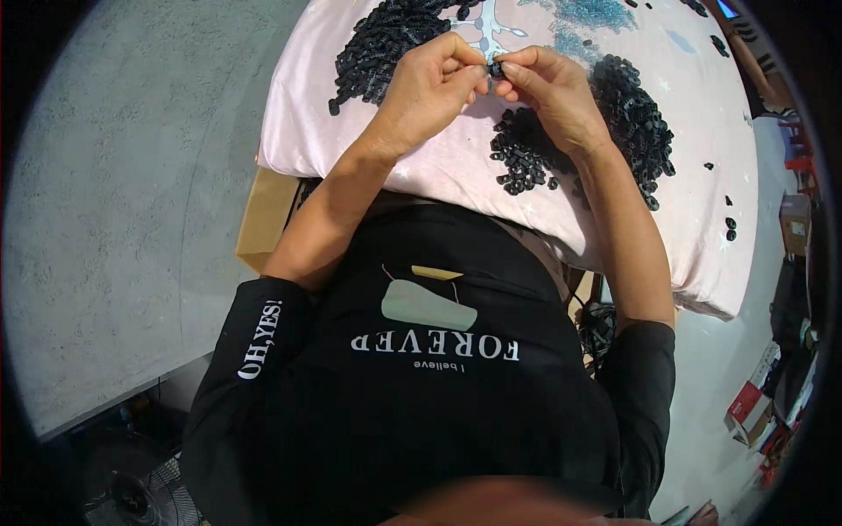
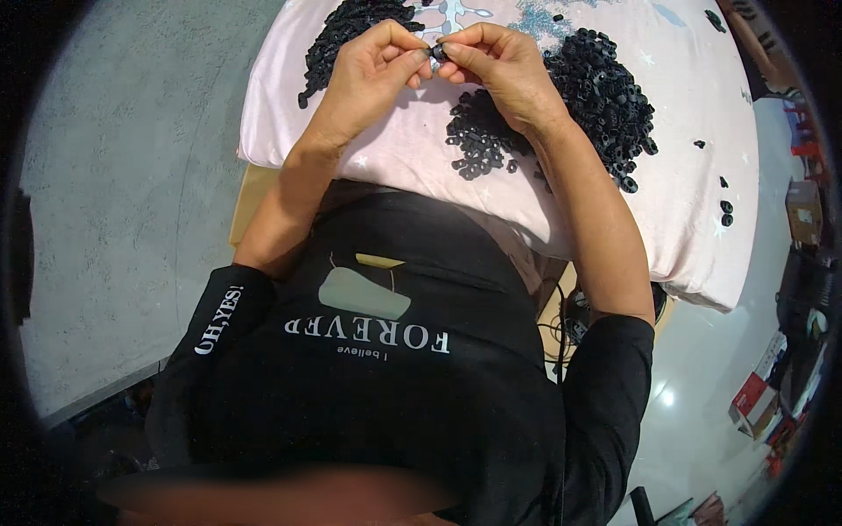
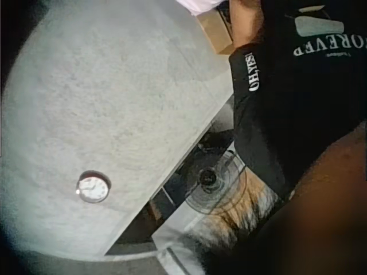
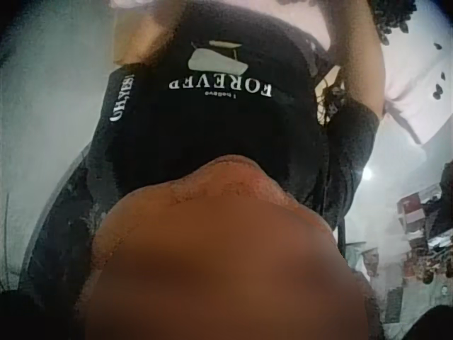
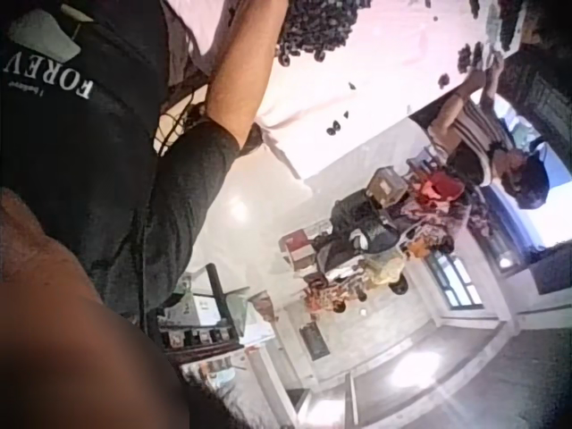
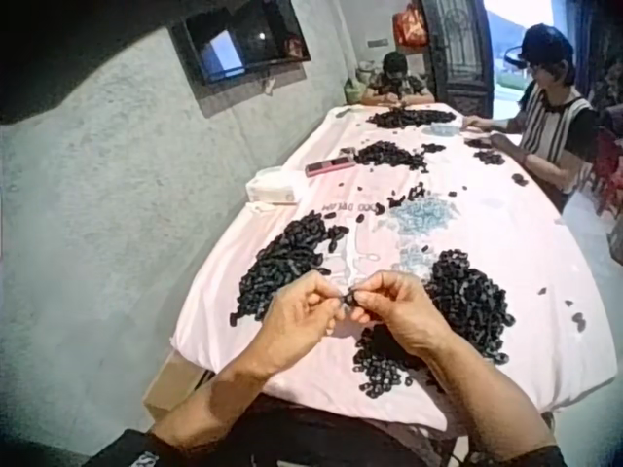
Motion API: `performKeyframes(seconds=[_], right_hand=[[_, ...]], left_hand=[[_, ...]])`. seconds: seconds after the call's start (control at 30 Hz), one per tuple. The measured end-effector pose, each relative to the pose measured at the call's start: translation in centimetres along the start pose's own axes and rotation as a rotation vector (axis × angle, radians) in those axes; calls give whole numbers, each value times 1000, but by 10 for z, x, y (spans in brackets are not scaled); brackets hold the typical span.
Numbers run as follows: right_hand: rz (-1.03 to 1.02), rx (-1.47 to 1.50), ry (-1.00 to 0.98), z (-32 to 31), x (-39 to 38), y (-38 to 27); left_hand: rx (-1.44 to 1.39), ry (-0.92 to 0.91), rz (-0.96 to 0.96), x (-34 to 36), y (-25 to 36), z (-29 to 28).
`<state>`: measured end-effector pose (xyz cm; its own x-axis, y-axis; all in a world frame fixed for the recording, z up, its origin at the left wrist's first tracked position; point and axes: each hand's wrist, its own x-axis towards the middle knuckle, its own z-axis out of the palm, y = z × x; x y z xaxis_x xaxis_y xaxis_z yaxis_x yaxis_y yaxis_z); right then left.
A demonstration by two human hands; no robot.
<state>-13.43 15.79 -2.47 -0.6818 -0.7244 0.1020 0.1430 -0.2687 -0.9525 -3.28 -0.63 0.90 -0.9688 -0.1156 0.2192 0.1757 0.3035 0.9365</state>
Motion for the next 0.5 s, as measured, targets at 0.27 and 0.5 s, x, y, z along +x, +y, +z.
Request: performKeyframes(seconds=[0.27,0.5], right_hand=[[-90,-120,16,6,-1,0],[-60,-71,10,6,0,2]], left_hand=[[35,37,-59,-1,2,3],[82,61,-75,-3,4,6]])
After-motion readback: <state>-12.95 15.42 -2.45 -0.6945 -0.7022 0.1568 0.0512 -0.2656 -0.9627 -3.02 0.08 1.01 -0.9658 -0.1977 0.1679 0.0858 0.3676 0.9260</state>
